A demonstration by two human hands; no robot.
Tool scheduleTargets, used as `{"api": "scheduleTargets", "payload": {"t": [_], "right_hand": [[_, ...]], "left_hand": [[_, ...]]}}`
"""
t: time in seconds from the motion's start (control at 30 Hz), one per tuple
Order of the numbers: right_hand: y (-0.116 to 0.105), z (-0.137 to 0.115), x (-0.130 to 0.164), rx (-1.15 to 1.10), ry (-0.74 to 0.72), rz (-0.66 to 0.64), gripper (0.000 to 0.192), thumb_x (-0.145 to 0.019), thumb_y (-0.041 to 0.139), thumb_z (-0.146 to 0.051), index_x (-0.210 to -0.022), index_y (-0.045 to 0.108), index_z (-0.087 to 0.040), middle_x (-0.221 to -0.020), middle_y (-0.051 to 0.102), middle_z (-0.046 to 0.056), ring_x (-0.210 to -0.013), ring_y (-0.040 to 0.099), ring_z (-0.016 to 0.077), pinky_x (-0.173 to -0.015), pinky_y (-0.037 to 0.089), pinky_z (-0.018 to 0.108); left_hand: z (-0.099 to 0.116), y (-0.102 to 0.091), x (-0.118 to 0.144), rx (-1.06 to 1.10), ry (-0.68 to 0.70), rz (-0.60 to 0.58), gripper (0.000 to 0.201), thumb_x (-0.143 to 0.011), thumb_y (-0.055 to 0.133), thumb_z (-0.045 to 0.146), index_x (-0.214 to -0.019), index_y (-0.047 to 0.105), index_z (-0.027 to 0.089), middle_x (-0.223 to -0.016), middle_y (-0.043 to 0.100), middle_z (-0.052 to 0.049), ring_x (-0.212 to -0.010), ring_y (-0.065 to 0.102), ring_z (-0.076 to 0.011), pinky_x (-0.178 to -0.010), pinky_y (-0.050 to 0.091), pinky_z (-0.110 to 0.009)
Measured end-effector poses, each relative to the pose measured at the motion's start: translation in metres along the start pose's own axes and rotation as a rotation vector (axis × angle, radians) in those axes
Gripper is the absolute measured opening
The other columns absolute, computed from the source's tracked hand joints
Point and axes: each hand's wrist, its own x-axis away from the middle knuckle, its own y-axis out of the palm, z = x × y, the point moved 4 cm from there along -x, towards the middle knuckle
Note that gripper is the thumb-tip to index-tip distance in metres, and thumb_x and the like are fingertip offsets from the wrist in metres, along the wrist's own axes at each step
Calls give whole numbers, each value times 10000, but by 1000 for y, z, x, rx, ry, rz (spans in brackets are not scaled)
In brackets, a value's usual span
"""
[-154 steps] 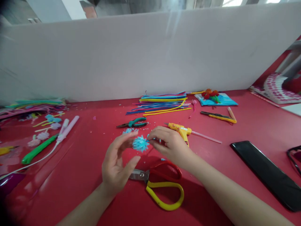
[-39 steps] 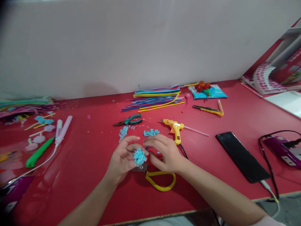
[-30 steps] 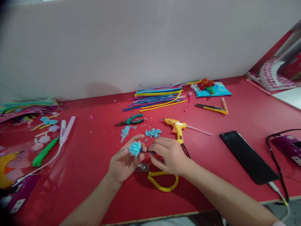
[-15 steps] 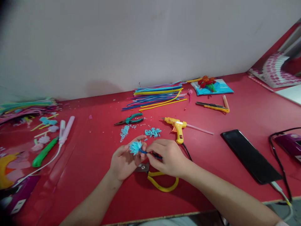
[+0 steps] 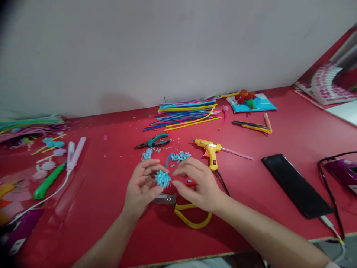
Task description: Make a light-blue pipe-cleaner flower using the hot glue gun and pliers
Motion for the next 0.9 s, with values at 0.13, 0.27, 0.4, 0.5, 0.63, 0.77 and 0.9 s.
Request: {"api": "scheduleTargets", "payload": {"t": [0.13, 0.27, 0.4, 0.5, 0.63, 0.77, 0.9], "right_hand": [[5, 6, 2, -35, 44, -18, 74, -851, 565, -141, -863, 605, -202, -783, 626, 38, -738, 592, 157, -680, 491, 298], [7, 12, 4, -47, 74, -16, 86, -863, 541, -148, -845, 604, -204, -773, 627, 36, -744, 598, 164, -698, 491, 309], [5, 12, 3, -60, 126, -4, 61, -864, 566, -181, -885, 614, -213, -814, 632, 34, -762, 598, 162, -711, 487, 304], [4, 13, 3, -103, 185, -16, 82, -870, 571, -207, -931, 626, -218, -857, 649, 40, -801, 608, 165, -737, 486, 302], [6, 24, 4, -155, 326, -8, 113, -898, 522, -229, -912, 634, -217, -861, 658, 37, -807, 613, 157, -731, 487, 286], [8, 33, -1, -162, 373, -42, 131, -902, 502, -222, -894, 632, -207, -846, 654, 32, -777, 609, 148, -673, 482, 268], [10, 24, -8, -157, 295, -108, 53, -847, 611, -244, -849, 643, -203, -856, 641, 32, -809, 597, 155, -727, 474, 287]], "left_hand": [[0, 3, 2, -116, 47, -3, 483, -717, 698, 88, -1143, 517, 225, -993, 637, -39, -955, 610, -164, -899, 462, -302], [-7, 2, 4, -178, -9, 14, 519, -715, 709, 93, -1166, 490, 227, -1011, 642, -37, -947, 613, -154, -888, 471, -286], [-7, 3, 6, -246, -12, 4, 567, -734, 697, 101, -1214, 436, 250, -1032, 666, -26, -951, 627, -153, -895, 469, -289], [-6, 5, 7, -319, -2, -13, 573, -738, 689, 104, -1226, 435, 264, -1052, 671, -20, -950, 627, -148, -897, 464, -285], [-8, 3, 8, -320, -42, -35, 559, -755, 678, 131, -1235, 426, 267, -1048, 656, -21, -956, 615, -152, -905, 455, -296], [-12, 4, 8, -279, -115, -112, 637, -758, 680, 151, -1297, 364, 279, -991, 643, -11, -870, 616, -151, -866, 473, -309], [-11, 11, 9, -436, -83, -188, 743, -751, 685, 141, -1367, 297, 290, -1058, 649, -31, -968, 620, -181, -898, 470, -319]]}}
